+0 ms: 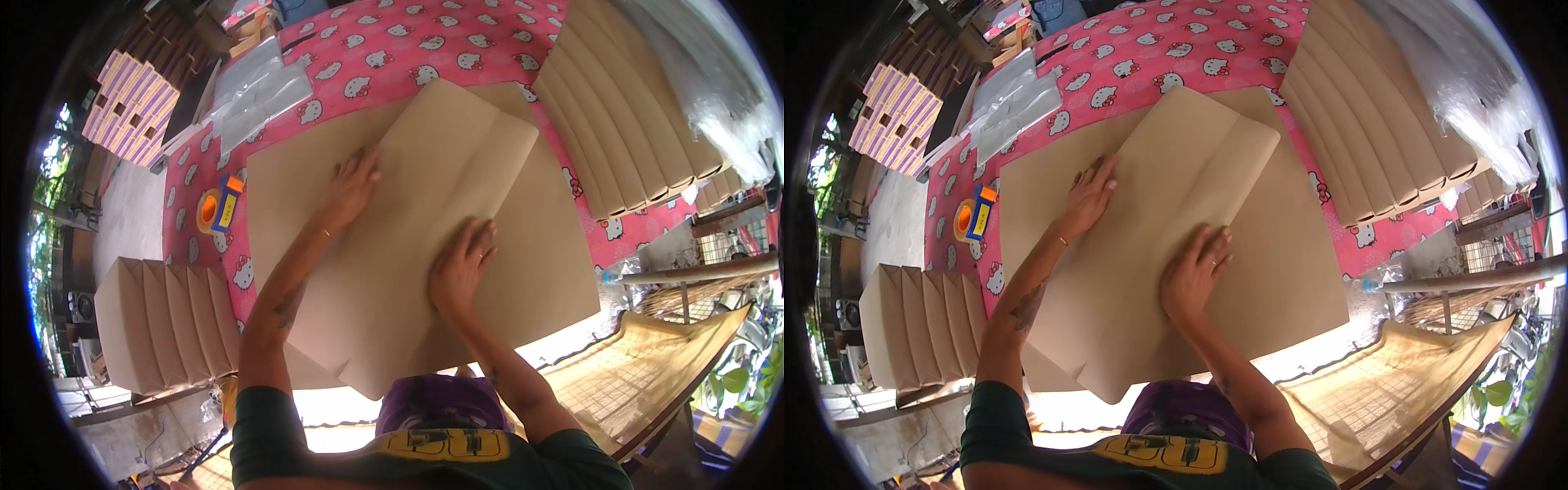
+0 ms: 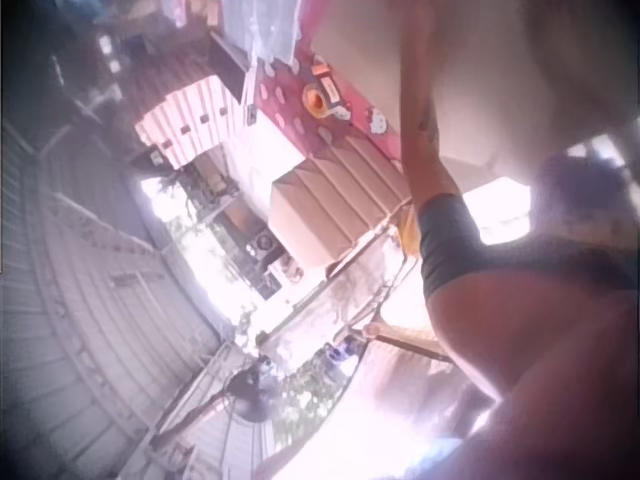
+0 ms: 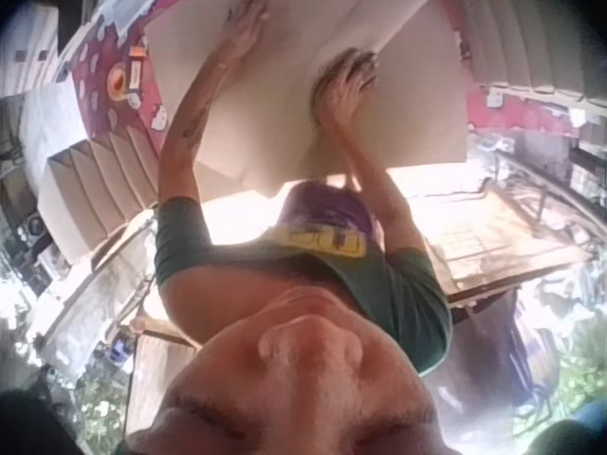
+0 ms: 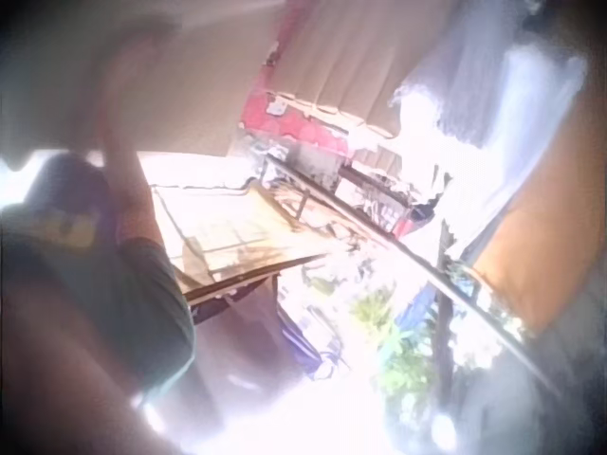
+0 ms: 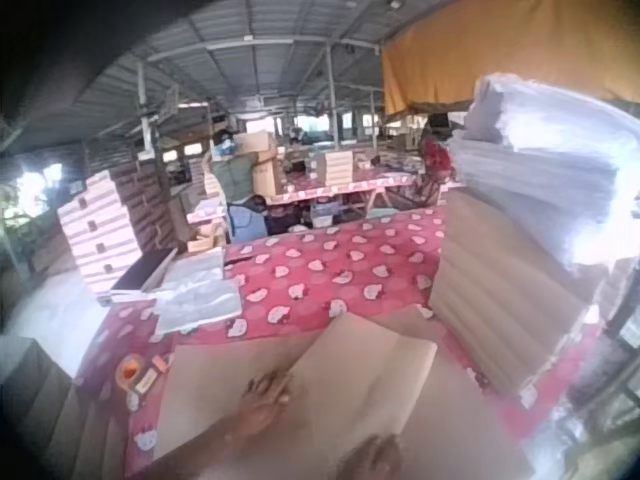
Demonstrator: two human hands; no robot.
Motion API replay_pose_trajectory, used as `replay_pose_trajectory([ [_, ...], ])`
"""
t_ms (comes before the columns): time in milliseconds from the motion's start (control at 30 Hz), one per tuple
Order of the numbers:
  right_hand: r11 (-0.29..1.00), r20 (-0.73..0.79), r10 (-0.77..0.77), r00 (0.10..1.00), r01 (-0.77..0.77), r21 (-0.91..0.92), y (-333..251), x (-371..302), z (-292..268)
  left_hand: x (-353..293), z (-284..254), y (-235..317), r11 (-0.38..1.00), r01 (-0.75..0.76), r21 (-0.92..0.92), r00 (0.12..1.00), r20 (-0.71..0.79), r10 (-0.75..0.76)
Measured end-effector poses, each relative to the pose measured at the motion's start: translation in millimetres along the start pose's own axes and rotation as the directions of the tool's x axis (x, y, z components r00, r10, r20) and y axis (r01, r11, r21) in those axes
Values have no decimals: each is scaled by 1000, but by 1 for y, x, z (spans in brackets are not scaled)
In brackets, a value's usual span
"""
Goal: The person wraps brown paper around objects, secures the paper with tape from a dispenser, and places packaged items into a stack. They also place plastic-wrapped items into larger paper envelopes and fold the flaps.
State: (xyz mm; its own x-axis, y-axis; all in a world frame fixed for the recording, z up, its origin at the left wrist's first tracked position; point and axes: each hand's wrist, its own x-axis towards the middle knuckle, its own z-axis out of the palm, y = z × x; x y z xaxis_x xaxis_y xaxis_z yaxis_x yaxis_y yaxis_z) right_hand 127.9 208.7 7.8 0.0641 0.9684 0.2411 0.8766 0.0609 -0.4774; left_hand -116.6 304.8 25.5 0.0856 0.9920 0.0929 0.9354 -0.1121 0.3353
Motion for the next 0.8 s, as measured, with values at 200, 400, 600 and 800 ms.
replay_pose_trajectory([
  [200, 861, 259, -466, 846, 501, -88, 5, 30, -11, -21, 22, 60, 952, 23, 305, 984, -174, 32],
  [400, 754, 367, -632, 683, 651, 88, 21, 75, -35, -64, 31, 103, 967, 61, 246, 995, -89, -41],
  [600, 722, 357, -682, 638, 665, 192, 43, 88, -21, -98, 35, 150, 992, 113, 55, 982, -157, -103],
  [800, 712, 468, -669, 577, 679, 182, 26, 88, -24, -84, 44, 138, 948, 230, 218, 941, -298, -160],
])
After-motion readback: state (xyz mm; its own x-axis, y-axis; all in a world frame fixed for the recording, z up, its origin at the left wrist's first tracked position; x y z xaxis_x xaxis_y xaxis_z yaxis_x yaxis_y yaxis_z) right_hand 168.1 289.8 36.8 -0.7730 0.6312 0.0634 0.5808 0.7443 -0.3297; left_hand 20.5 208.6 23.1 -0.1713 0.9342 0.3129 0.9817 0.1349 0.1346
